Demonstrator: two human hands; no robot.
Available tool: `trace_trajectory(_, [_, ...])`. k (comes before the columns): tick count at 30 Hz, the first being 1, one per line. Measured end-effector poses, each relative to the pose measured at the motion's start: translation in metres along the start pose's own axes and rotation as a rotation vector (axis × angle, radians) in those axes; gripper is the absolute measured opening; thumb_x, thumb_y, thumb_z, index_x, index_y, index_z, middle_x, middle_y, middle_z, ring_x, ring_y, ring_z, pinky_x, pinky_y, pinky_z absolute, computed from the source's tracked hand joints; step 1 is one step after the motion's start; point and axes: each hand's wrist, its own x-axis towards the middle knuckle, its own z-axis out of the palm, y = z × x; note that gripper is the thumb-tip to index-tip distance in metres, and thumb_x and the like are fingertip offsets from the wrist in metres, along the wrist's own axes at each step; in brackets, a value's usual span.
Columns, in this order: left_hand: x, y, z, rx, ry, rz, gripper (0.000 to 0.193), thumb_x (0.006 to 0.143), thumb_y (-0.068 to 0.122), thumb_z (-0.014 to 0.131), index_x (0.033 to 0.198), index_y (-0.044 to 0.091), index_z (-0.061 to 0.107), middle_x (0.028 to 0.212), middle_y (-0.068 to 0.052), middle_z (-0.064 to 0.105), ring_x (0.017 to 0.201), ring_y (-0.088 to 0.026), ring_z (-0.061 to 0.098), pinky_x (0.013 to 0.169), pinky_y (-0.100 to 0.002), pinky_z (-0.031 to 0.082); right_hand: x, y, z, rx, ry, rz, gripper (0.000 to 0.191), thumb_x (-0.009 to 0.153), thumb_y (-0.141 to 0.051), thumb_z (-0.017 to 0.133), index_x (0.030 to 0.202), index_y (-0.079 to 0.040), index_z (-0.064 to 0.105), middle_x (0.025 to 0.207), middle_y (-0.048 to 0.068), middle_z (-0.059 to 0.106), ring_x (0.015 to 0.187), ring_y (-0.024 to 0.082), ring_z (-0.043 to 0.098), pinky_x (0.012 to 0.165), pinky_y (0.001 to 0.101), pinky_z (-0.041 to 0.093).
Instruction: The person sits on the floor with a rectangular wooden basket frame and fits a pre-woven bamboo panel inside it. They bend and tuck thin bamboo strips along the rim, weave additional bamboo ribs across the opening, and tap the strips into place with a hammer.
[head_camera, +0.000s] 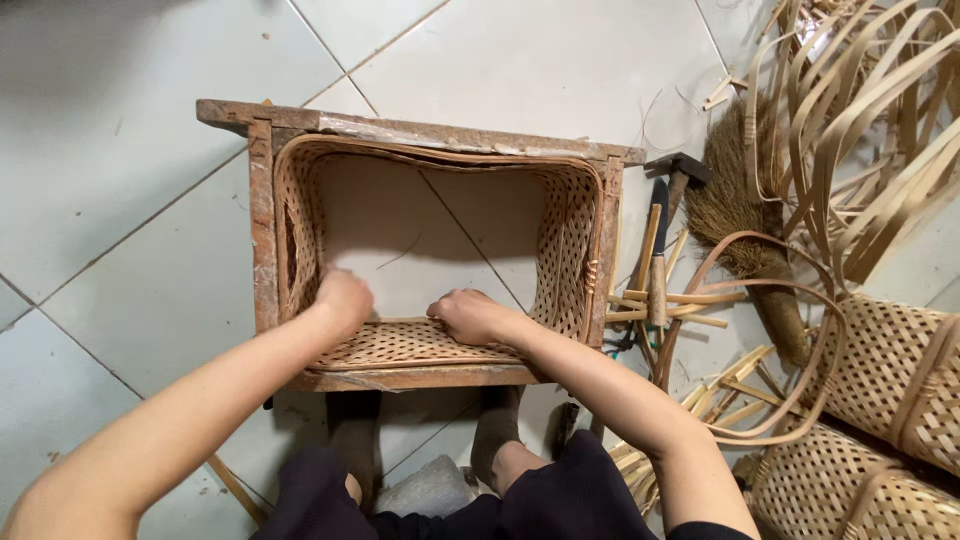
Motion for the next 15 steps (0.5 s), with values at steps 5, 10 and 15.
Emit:
trace_trajectory(5, [0.001, 0.005, 0.016, 0.057, -0.007, -0.002, 0.04, 0.099, 0.028, 0.064, 0.134, 0.008, 0.066, 0.142, -0.015, 0.06, 0.134, -0.034, 0.053, 0.119, -0.061, 0.024, 0.006, 0.004, -0.005, 0.232, -0.006, 0.038, 0.023, 0.105, -0.02, 0.056, 0.117, -0.001, 0.056, 0.092, 0.016, 0.07, 0.086, 0.029, 0.069, 0.08, 0.0452, 0.056])
trace_trajectory(10, [0.003, 0.001, 0.011, 0.019, 0.027, -0.027, 0.036, 0.1, 0.027, 0.061, 0.13, 0.009, 0.07, 0.134, -0.012, 0.067, 0.133, -0.032, 0.056, 0.122, -0.06, 0.023, 0.006, 0.01, -0.016, 0.284, 0.129, 0.112, 0.024, 0.105, -0.025, 0.053, 0.116, -0.004, 0.058, 0.088, 0.015, 0.074, 0.079, 0.026, 0.073, 0.073, 0.0405, 0.06])
trace_trajectory(15, [-0.003, -0.002, 0.017, -0.068, 0.117, -0.054, 0.03, 0.104, 0.024, 0.053, 0.122, 0.013, 0.074, 0.123, -0.009, 0.074, 0.123, -0.029, 0.064, 0.115, -0.053, 0.037, -0.002, 0.015, -0.02, 0.336, 0.256, 0.012, 0.026, 0.099, -0.023, 0.064, 0.114, -0.002, 0.061, 0.088, 0.017, 0.077, 0.08, 0.028, 0.074, 0.071, 0.0431, 0.058])
